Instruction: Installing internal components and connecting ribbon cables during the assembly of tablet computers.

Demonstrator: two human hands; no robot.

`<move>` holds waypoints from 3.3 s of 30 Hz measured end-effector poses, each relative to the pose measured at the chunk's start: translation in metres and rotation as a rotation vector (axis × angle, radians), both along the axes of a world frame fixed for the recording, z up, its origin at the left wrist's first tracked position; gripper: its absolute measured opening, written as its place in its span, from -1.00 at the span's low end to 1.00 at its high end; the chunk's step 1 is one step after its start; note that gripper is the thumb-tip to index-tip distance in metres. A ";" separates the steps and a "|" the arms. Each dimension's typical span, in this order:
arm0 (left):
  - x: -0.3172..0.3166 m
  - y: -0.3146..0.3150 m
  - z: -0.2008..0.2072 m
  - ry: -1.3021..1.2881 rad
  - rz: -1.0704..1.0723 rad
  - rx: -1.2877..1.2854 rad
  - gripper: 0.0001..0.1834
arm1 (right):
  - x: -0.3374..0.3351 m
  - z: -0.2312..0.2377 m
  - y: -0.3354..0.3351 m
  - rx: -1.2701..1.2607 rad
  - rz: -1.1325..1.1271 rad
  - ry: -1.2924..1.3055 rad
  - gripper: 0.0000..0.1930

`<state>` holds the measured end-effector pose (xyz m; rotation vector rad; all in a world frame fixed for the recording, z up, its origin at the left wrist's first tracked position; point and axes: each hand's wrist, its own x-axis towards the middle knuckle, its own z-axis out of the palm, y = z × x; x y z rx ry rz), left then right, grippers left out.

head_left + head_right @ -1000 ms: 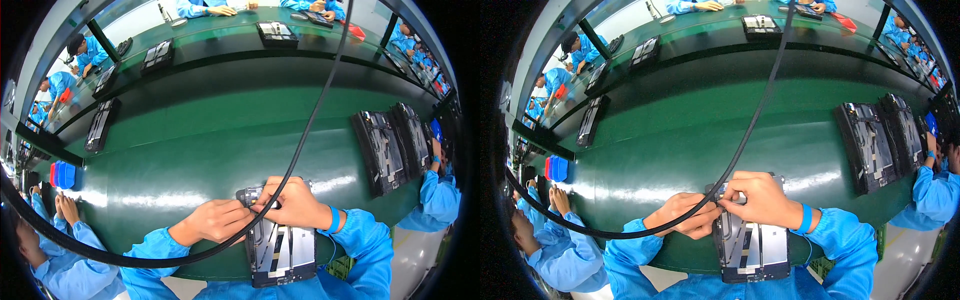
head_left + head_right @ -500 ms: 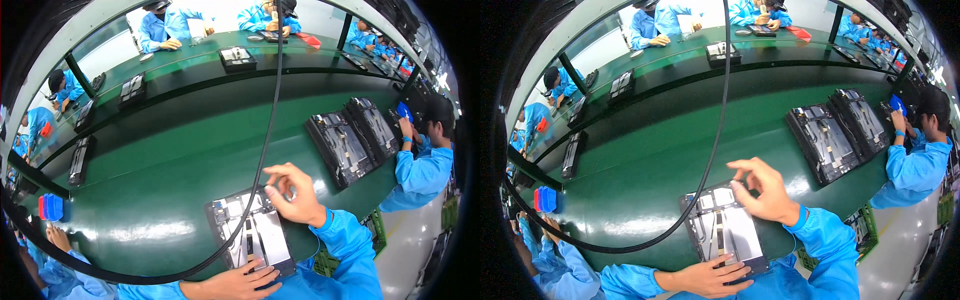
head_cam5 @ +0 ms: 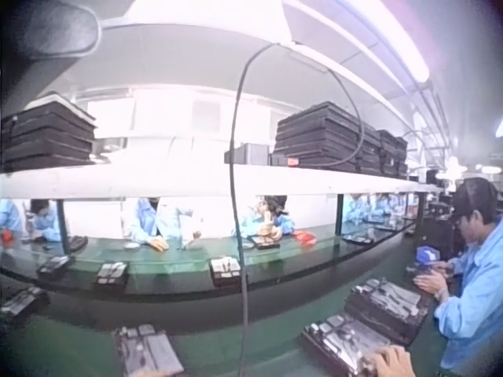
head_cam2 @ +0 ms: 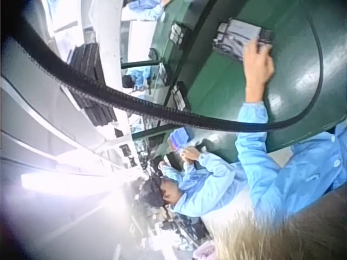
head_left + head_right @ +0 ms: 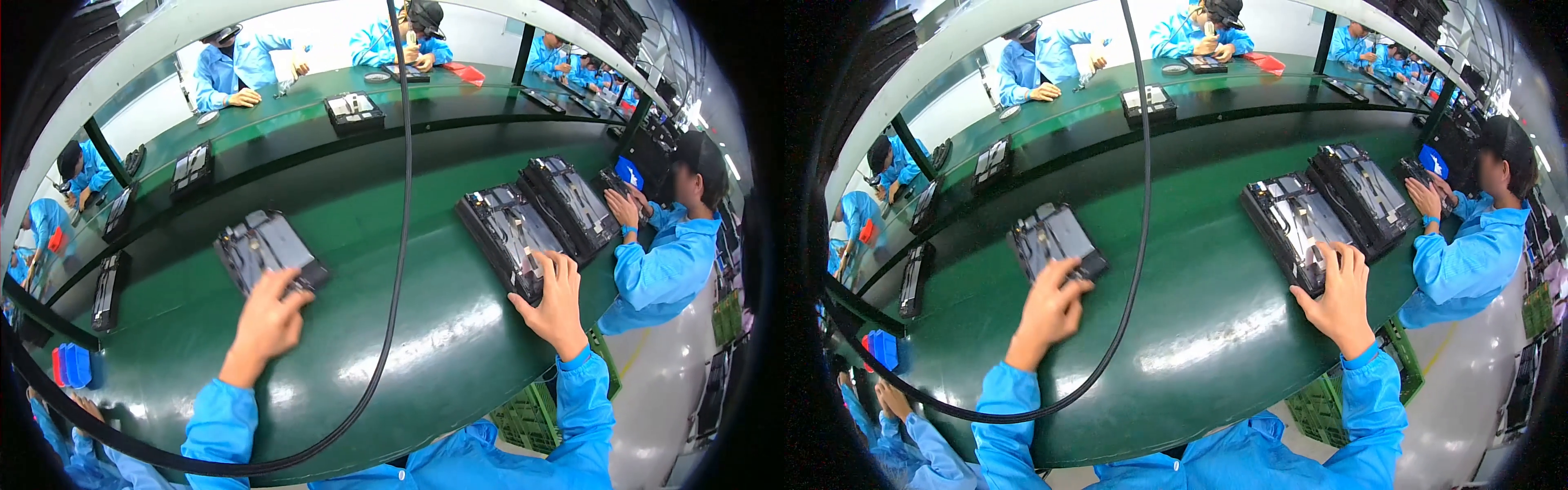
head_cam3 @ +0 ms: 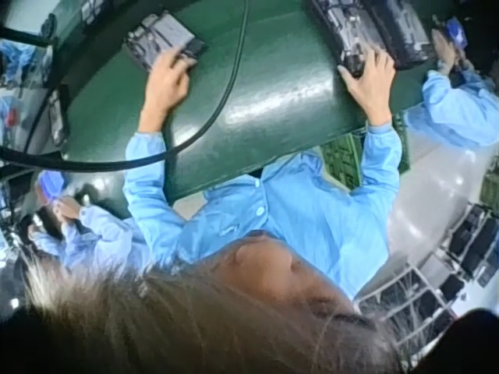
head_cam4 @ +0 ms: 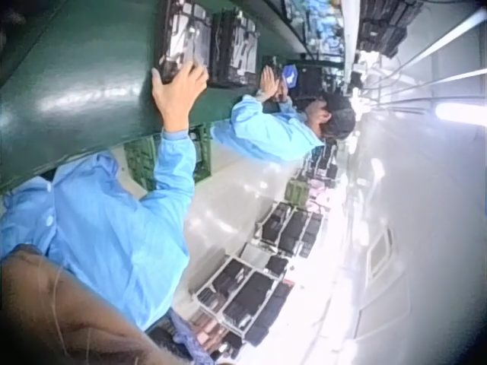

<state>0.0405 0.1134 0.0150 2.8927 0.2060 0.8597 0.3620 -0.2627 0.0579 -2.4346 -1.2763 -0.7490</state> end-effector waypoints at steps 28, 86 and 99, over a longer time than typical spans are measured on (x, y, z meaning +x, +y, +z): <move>-0.014 -0.024 -0.011 -0.369 0.131 -0.176 -0.58 | -0.016 0.016 0.033 0.201 0.465 -0.359 -0.30; -0.024 -0.083 0.016 0.281 -0.188 -0.764 0.07 | -0.103 -0.017 0.166 -0.023 1.149 0.472 -0.79; -0.025 -0.075 0.014 0.279 -0.244 -0.825 0.07 | -0.100 -0.028 0.167 -0.028 1.027 0.690 -0.85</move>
